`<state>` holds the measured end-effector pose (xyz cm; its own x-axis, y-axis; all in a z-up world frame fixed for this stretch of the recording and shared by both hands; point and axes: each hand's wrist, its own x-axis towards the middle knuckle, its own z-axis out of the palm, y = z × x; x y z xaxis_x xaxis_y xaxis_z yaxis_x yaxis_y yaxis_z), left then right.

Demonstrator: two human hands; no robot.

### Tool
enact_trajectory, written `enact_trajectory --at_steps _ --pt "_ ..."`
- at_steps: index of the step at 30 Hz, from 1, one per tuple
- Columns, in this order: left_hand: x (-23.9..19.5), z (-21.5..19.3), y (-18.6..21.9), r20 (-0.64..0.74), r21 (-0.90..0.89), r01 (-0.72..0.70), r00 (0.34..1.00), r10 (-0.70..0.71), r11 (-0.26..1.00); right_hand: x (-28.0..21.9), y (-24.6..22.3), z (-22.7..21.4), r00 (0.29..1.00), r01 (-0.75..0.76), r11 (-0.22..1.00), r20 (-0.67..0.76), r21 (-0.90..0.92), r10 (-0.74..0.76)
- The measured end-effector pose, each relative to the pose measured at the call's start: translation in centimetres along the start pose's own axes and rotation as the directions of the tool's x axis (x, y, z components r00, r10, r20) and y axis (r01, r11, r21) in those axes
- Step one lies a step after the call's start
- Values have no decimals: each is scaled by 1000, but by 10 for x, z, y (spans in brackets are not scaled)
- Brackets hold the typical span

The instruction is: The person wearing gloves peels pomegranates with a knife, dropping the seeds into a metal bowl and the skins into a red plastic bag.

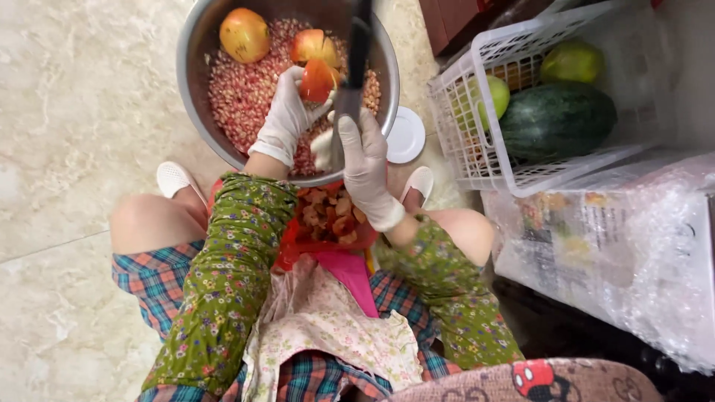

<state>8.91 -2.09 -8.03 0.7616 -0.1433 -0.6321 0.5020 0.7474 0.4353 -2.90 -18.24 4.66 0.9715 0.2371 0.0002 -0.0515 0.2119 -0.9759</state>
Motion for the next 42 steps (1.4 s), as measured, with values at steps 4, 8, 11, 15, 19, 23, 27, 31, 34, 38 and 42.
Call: enact_trajectory --at_steps 4,8,11,15,19,23,27,31,34,38,42 --pt "13 -11 -4 41 54 -125 992 123 991 14 16 18 840 -535 839 -41 96 541" --pt "30 -24 -9 121 -194 -42 990 66 980 -10 13 -4 956 -288 948 -24 138 294" --pt "12 -32 -32 589 511 -859 358 724 8 5 19 1 904 -413 903 -67 117 422" --pt "33 -35 -21 421 508 -690 721 550 516 6 24 -13 957 -261 959 -99 110 272" --pt "47 -23 -20 286 -197 -213 921 264 957 11 51 -7 954 248 928 -95 -278 -283" --pt "32 -18 -5 26 -233 -23 999 29 972 2 19 -13 964 -257 963 -50 87 262" --pt "40 -31 -31 307 410 -595 804 509 692 -4 14 -3 974 -212 968 -50 136 221" --pt "54 -29 -14 209 -276 0 976 60 961 8 8 -12 923 -372 924 -65 90 378" --pt "31 -33 -20 368 177 -411 870 327 894 1 9 -23 993 7 999 -119 48 -2" --pt "7 -27 -23 540 725 -689 586 604 20 24 19 -15 865 -492 854 -14 168 501" --pt "6 6 -1 27 115 -143 990 141 983 13 5 -29 982 -137 988 -118 74 145"
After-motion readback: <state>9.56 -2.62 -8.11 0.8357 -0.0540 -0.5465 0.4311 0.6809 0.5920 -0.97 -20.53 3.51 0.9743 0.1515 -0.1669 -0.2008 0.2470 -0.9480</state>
